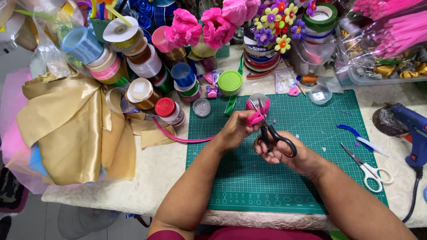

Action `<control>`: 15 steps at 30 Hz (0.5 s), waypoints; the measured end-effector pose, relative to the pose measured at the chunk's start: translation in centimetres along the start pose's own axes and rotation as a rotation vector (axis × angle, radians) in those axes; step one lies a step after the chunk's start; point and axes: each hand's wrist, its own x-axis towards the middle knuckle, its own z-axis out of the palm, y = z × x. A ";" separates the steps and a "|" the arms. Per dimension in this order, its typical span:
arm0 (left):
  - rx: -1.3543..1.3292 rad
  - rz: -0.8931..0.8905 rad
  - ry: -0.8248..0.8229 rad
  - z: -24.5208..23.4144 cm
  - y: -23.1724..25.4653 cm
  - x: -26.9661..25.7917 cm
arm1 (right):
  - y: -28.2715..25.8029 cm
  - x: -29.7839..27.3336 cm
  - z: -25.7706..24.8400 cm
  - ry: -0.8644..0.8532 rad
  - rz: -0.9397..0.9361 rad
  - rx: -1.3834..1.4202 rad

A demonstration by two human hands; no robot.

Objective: Wrapping pink ribbon around a small circular base and cutting it with scissors to create a decorative craft item.

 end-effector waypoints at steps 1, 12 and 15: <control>0.000 0.000 0.000 0.0 -0.4 0.0 | 0.0 0.0 0.0 0.000 0.000 0.000; 0.000 -0.067 -0.022 0.1 0.2 -0.1 | 0.5 -0.2 -0.4 0.006 -0.023 0.030; 0.014 -0.052 -0.022 0.3 -0.9 0.0 | 0.8 -0.5 -1.4 0.009 -0.025 0.087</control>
